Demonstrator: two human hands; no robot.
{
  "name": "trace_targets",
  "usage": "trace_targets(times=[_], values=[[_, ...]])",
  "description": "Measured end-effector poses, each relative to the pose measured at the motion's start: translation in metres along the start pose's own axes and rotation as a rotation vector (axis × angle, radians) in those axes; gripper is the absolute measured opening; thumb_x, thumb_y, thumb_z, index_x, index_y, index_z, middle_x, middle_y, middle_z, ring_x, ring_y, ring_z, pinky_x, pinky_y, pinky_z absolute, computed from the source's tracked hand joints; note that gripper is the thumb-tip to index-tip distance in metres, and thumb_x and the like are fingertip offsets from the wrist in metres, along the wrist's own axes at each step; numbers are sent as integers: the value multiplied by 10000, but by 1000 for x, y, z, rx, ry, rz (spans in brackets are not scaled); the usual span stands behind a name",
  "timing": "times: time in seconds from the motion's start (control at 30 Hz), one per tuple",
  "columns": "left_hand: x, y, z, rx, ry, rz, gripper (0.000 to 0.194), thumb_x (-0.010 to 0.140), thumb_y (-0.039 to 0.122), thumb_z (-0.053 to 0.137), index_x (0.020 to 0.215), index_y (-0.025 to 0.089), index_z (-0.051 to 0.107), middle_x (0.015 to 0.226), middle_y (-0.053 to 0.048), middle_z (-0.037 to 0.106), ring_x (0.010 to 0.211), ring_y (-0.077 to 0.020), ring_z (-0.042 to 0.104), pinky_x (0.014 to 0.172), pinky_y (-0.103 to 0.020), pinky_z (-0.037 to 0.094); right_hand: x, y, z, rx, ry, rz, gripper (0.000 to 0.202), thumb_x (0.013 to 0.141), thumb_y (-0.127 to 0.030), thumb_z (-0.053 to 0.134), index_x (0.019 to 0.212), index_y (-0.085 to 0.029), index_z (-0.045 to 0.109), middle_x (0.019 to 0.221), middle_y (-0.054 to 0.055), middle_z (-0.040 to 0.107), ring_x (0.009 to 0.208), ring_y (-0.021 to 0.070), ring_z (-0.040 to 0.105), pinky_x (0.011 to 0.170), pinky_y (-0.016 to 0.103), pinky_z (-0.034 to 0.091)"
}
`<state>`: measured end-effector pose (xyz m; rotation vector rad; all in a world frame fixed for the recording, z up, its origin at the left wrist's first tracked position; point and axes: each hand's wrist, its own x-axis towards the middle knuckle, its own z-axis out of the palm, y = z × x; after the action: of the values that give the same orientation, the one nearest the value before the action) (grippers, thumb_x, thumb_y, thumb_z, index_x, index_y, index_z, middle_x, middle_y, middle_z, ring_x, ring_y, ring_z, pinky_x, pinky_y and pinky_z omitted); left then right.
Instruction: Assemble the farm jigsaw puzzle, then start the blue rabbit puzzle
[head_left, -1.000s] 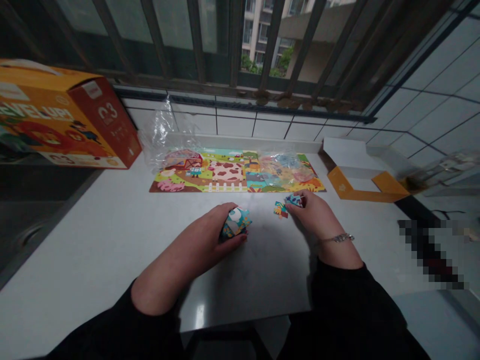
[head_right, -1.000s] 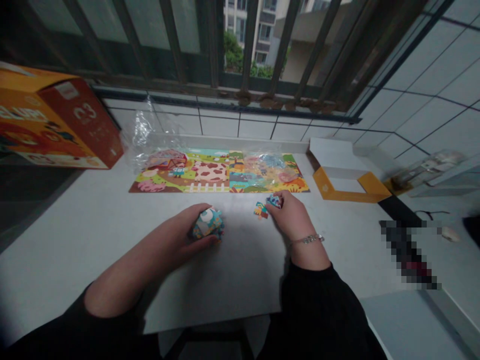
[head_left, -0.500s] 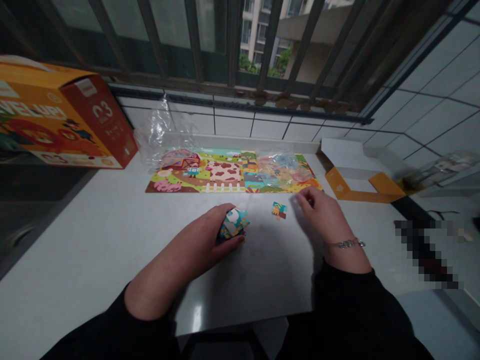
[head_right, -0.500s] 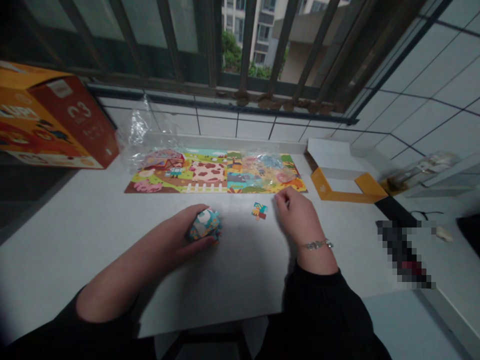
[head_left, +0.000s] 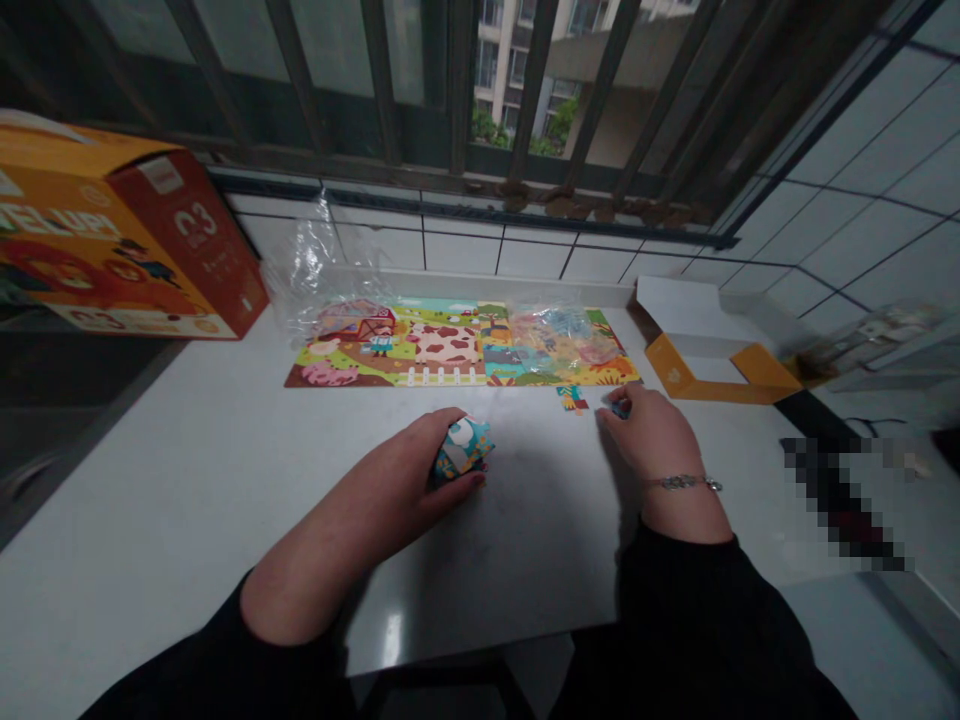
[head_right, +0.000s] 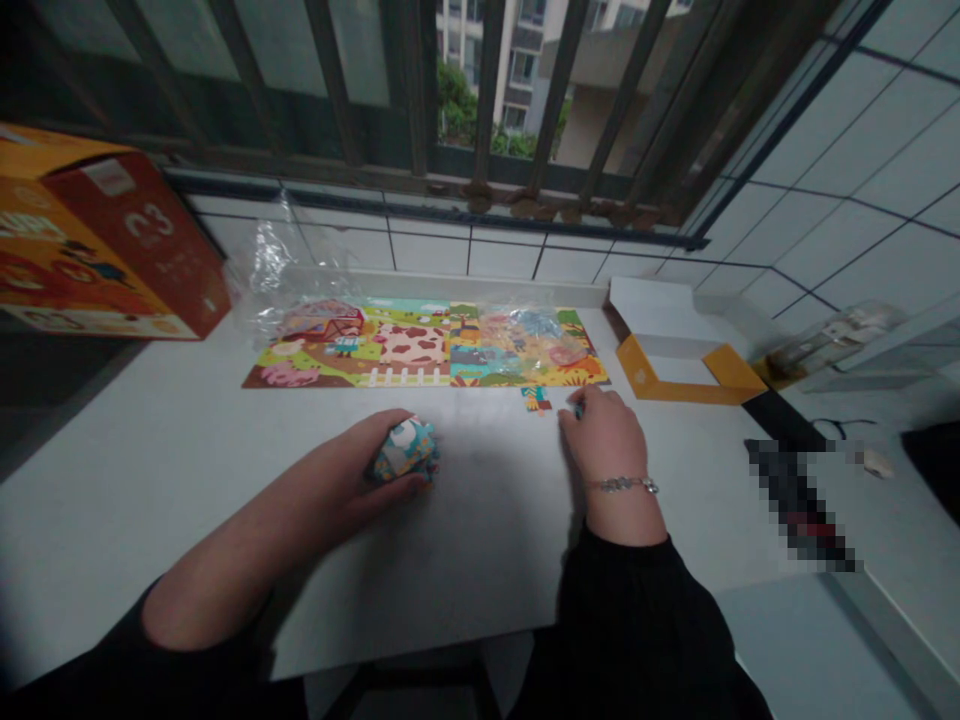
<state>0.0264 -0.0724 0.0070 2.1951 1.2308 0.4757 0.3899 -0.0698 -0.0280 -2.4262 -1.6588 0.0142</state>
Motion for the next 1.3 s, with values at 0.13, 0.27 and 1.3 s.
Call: trace_targets(times=[0.13,0.27,1.3], values=[[0,2,-1,-7,-8,-15,627,976,518,762,1522,254,604,1517,-151,712,1340,-393,717,1144,-541,582,0,5,-1,-86,-69,113,299,1023,-277,687,1265,-138,794,1179,219,779,1064,346,761,911,420,536],[0,2,-1,-7,-12,-15,628,980,506,764,1526,246,592,1525,-156,701,1355,-390,704,1148,-536,573,-10,-19,-12,46,78,-27,326,1048,-269,627,1264,-83,785,1256,269,750,1163,379,733,994,468,542],[-1,6,-3,-51,-49,22,496,982,448,760,1429,274,635,1385,-105,763,1219,-341,747,1026,-483,596,-48,-94,-12,1611,-681,-12,547,846,-459,959,1209,-268,597,909,-13,775,765,164,733,732,313,625]])
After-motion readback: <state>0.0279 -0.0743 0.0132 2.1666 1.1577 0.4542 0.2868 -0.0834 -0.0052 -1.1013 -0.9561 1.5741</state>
